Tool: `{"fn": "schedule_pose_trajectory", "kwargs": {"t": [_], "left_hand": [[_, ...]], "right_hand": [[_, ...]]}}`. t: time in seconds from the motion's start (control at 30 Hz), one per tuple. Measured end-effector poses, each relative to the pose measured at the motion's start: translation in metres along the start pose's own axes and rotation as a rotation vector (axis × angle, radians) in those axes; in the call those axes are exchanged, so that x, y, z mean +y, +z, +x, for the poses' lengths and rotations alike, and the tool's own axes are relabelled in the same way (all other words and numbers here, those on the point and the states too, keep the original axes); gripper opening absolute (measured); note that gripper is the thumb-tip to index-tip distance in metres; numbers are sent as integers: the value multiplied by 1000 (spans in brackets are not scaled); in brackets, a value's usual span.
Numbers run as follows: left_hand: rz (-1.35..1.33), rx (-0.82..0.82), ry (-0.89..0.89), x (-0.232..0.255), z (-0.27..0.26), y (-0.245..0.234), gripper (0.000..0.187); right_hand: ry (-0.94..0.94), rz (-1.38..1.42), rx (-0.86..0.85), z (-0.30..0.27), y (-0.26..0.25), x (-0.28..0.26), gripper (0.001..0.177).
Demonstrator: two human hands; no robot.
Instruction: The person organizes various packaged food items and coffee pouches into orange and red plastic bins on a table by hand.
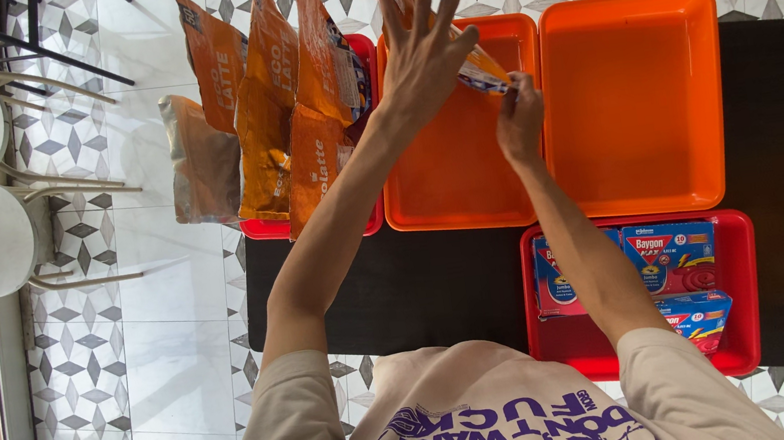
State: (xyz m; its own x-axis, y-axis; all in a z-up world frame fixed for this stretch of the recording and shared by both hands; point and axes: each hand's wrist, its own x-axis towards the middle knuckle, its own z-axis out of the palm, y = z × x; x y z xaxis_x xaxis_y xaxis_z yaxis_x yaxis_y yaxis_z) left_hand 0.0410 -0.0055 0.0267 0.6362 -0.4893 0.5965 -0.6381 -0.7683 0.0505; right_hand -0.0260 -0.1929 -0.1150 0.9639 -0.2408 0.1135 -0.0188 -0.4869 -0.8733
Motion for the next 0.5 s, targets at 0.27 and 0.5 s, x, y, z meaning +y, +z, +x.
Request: {"fn": "schedule_pose_trajectory", "kwargs": {"t": [0.27, 0.5], "left_hand": [[-95, -22, -15, 34, 23, -1, 32], [-34, -37, -91, 48, 36, -18, 34]], "right_hand": [[-216, 60, 181, 36, -45, 26, 27], [270, 551, 230, 18, -11, 63, 89]]}}
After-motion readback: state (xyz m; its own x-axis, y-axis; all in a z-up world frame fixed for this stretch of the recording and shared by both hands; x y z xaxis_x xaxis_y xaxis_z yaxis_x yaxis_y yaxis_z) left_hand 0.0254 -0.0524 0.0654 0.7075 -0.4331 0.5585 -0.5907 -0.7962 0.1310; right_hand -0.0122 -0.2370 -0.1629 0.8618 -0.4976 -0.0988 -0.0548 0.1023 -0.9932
